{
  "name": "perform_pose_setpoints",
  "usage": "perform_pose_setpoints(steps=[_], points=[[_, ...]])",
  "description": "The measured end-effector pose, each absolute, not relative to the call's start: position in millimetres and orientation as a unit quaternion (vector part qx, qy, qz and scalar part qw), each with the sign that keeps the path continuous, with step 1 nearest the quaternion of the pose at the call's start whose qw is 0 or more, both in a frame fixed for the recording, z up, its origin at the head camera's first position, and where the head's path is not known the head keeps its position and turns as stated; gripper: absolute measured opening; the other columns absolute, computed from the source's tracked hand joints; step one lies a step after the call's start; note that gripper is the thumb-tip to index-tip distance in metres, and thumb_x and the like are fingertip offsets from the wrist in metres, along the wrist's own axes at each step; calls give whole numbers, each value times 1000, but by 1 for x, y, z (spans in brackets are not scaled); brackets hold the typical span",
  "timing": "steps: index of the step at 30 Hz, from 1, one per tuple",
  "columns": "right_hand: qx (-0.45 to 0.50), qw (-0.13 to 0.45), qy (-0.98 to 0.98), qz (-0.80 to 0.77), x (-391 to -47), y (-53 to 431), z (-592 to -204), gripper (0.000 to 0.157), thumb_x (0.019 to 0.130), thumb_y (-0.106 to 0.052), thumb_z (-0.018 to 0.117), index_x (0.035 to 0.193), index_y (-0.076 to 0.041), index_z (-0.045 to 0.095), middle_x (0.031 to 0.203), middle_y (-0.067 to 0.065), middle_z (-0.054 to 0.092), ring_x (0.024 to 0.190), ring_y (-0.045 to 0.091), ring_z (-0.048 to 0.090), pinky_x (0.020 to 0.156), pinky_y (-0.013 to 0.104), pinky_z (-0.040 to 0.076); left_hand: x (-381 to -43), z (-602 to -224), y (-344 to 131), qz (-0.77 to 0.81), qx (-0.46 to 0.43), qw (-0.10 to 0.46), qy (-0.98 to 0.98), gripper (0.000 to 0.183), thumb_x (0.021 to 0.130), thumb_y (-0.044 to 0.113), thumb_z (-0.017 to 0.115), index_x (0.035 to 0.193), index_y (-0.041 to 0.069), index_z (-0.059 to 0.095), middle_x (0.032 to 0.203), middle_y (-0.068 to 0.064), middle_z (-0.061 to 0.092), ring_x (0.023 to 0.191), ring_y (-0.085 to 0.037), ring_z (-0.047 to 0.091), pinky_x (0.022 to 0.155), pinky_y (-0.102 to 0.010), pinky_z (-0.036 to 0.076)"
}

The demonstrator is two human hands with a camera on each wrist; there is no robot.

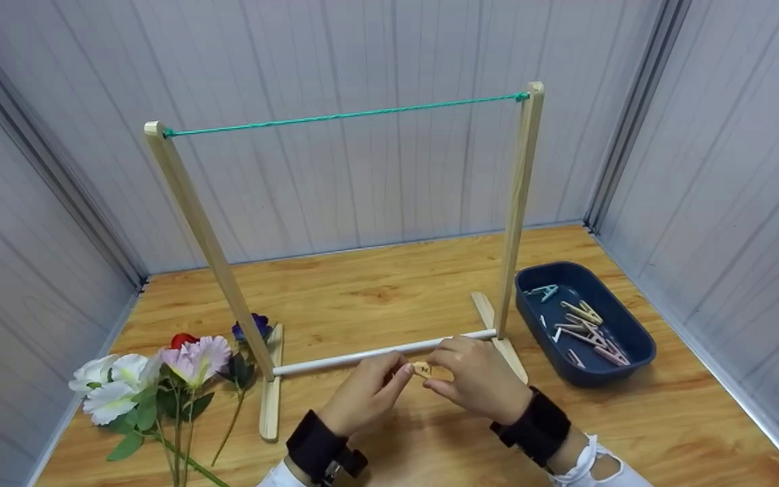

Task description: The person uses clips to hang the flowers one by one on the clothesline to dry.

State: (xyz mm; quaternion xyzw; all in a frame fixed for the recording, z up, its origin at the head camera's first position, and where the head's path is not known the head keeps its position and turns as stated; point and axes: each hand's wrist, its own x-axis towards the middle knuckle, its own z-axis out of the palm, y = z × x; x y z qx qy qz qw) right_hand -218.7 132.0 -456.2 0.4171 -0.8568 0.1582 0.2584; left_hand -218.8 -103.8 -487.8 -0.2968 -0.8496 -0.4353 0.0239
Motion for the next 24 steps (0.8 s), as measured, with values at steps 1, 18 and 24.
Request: perform_pose_setpoints(steps=[1,18,24], points=[[418,261,-856,157,-218,131,-457,25,83,-24,96,95,-9,80,93,2,77,85,19,73,72,36,61,-218,-488,-104,-435,-298,25,-849,27,115,28,55,98,13,69,75,12,49,65,1,45,62,-20,41],[393,270,-861,179,-218,127,-463,61,78,-28,99,127,-3,73,109,9,77,98,23,75,82,39,65,-217,-489,-104,-463,-286,27,-838,36,118,25,48,94,3,62,75,10,41,66,-1,37,66,-21,35],[396,284,-855,177,-221,129,-464,50,79,-25,99,119,-6,76,105,6,75,95,21,74,80,36,64,-219,-491,-107,-499,-252,18,-829,36,119,26,46,95,4,63,77,7,47,69,-3,42,69,-23,39]])
